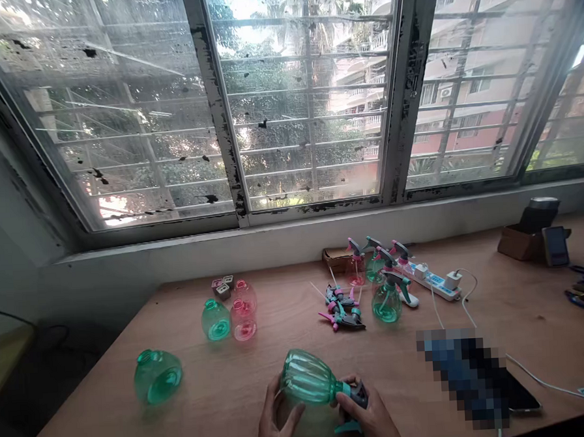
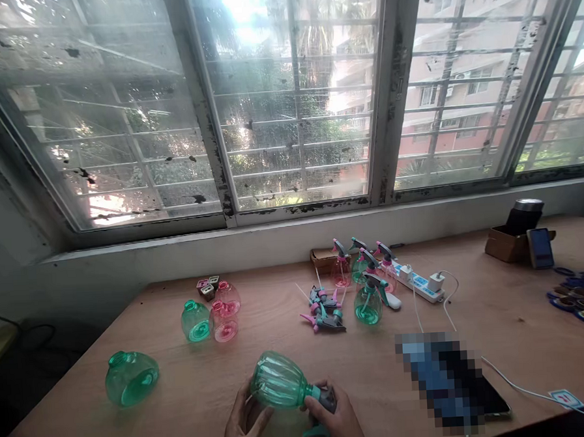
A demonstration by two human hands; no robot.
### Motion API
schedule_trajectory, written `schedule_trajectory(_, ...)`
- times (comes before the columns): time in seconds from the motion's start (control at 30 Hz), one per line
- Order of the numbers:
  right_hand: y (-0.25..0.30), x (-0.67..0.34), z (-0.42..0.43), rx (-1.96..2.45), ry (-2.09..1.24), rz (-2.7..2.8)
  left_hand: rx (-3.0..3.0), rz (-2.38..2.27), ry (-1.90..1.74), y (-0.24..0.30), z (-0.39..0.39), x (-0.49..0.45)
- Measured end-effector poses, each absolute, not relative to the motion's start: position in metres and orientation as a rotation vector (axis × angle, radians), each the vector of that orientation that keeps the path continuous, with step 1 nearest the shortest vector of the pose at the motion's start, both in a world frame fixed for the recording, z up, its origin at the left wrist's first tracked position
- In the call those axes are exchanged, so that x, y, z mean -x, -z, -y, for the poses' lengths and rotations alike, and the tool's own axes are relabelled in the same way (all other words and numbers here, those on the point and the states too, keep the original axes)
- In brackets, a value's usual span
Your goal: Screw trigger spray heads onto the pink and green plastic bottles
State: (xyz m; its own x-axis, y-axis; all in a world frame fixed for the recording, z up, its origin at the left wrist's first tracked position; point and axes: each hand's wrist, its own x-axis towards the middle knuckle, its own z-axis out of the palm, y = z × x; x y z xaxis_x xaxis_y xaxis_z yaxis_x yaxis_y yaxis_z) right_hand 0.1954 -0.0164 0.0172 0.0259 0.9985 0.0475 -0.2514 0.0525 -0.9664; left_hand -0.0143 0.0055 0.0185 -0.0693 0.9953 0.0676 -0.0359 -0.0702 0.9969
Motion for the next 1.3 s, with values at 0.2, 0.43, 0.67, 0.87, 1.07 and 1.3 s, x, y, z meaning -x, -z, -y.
schedule_trajectory(0.2, -0.021, -0.194, 0.017, 1.015, -1.285, 1.056, -1.143, -1.195, -1.392, -0.02, 0.001, 0.005)
schedule_trajectory(0.43, -0.017, -0.195, 0.018, 0.988, -1.312, 1.096, -1.11, -1.201, -1.381, -0.017, -0.006, 0.014)
schedule_trajectory(0.67, -0.014, -0.194, 0.017, 0.982, -1.271, 1.084, -1.256, -1.206, -1.297, -0.02, -0.007, 0.021)
schedule_trajectory(0.87, -0.015, -0.194, 0.018, 0.98, -1.289, 1.092, -1.146, -1.158, -1.317, -0.021, -0.004, 0.016)
schedule_trajectory(1.07, -0.018, -0.195, 0.019, 0.954, -1.299, 1.081, -1.082, -1.095, -1.33, -0.022, -0.003, 0.014)
schedule_trajectory(1.3, -0.011, -0.194, 0.015, 0.933, -1.288, 1.05, -1.186, -1.161, -1.287, -0.017, -0.006, 0.019)
